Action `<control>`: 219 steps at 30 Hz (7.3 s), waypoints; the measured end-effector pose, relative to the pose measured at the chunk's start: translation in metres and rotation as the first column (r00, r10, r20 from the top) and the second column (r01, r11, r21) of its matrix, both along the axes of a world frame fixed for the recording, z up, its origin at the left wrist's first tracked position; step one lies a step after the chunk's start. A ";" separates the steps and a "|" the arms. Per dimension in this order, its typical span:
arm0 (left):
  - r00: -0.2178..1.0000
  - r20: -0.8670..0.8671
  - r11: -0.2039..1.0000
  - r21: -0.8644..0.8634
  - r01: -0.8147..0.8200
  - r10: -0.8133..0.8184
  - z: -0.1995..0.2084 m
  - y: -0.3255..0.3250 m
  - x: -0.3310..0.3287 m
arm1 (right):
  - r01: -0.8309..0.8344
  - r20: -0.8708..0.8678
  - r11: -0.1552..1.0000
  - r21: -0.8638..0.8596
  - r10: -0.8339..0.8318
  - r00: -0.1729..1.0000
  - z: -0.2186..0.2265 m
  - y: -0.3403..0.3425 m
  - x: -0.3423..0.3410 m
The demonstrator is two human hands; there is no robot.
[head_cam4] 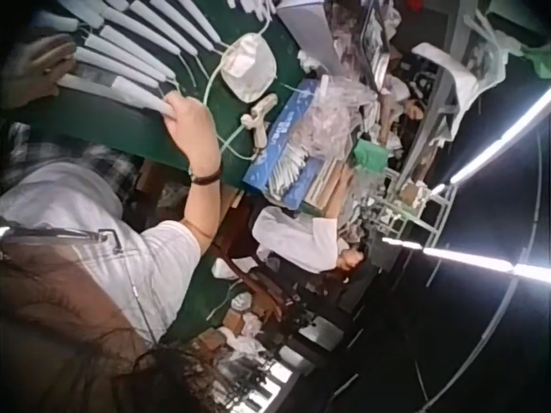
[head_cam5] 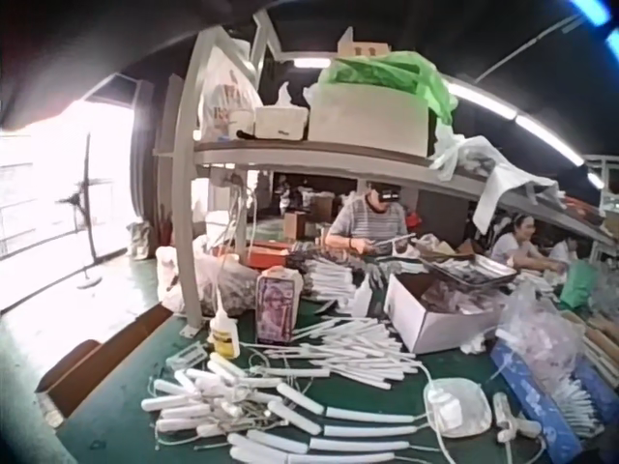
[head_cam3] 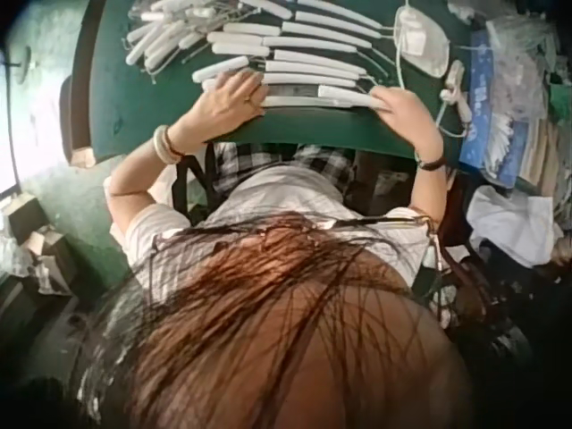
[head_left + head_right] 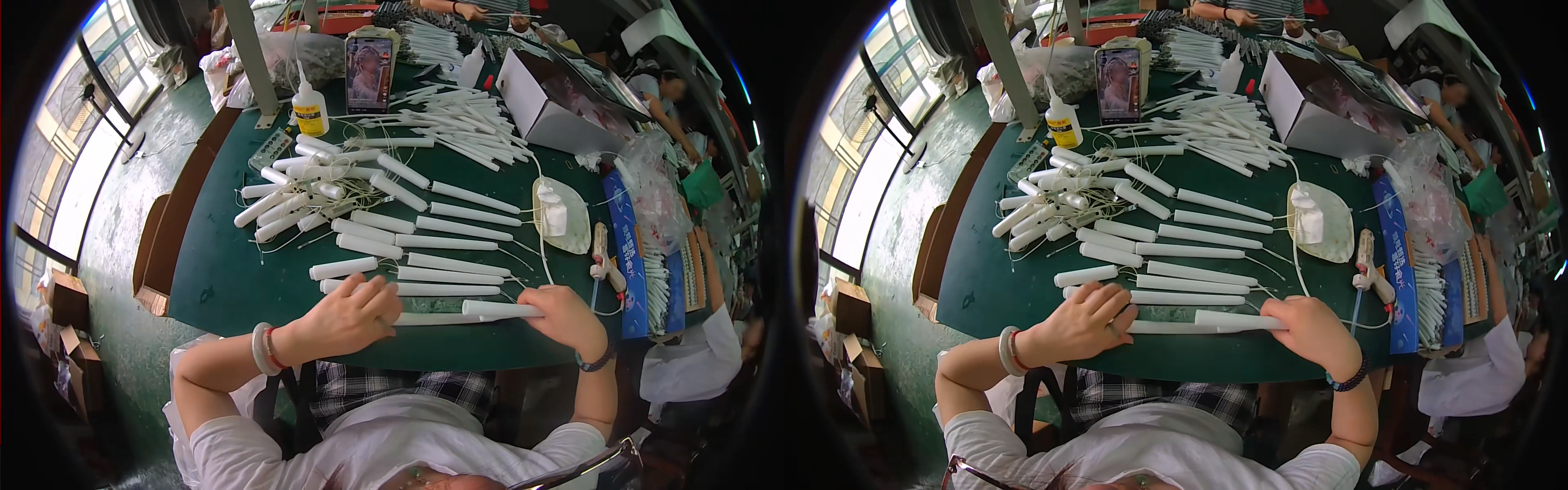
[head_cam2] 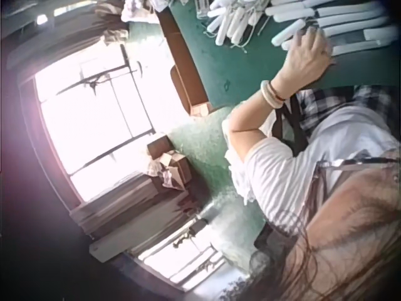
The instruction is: Threading plastic tube components onto wires at a production workbench.
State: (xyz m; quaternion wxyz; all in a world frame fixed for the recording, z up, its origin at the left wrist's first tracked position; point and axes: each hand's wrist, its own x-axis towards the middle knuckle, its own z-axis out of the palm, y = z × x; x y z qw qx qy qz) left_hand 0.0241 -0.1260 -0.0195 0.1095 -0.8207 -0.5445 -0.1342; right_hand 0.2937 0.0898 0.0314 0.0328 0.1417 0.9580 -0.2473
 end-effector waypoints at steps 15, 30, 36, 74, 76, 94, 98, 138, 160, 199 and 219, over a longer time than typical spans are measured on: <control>0.952 0.245 0.982 0.004 -0.189 0.182 0.012 0.044 -0.048 | 0.104 -0.232 0.926 0.362 -0.019 0.973 0.005 -0.011 -0.042; 0.790 0.431 0.879 -0.015 -0.476 0.436 0.027 0.067 -0.108 | 0.129 -0.426 0.910 -0.394 -0.305 0.852 -0.022 0.010 -0.186; 0.798 0.436 0.887 0.002 -0.463 0.416 0.026 0.058 -0.114 | 0.012 -0.525 0.997 0.071 0.027 0.851 -0.058 0.016 -0.227; 0.827 0.413 0.887 0.091 -0.454 0.381 0.032 0.046 -0.134 | -0.325 -0.766 0.727 -0.606 -0.421 0.486 0.003 -0.020 -0.268; 0.716 0.415 0.813 -0.119 -0.569 0.562 0.034 0.044 -0.137 | -0.296 -0.788 0.767 -0.569 -0.405 0.464 0.007 -0.019 -0.264; 0.686 0.381 0.761 -0.078 -0.644 0.620 0.041 0.034 -0.141 | -0.284 -0.872 0.827 -0.484 -0.481 0.085 0.075 0.012 -0.203; 0.695 0.411 0.778 -0.062 -0.625 0.590 0.044 0.036 -0.131 | -0.139 -0.930 0.929 -0.343 -0.314 0.192 0.075 0.015 -0.189; 0.369 0.919 0.943 -0.008 -0.331 0.138 0.030 0.053 -0.081 | 0.016 -0.283 0.607 -0.795 -0.394 0.874 0.006 -0.035 -0.218; 0.244 0.940 0.934 -0.156 -0.321 0.240 0.028 0.055 -0.074 | 0.029 -0.334 0.598 -0.801 -0.486 0.808 -0.011 -0.038 -0.213; 0.346 0.911 0.947 -0.118 -0.299 0.223 0.023 0.054 -0.069 | 0.075 -0.326 0.657 -0.750 -0.466 0.823 -0.005 -0.022 -0.208; 0.439 0.857 0.943 -0.142 -0.302 0.270 0.024 0.056 -0.070 | 0.069 -0.399 0.928 -0.366 -0.223 0.889 -0.007 -0.033 -0.198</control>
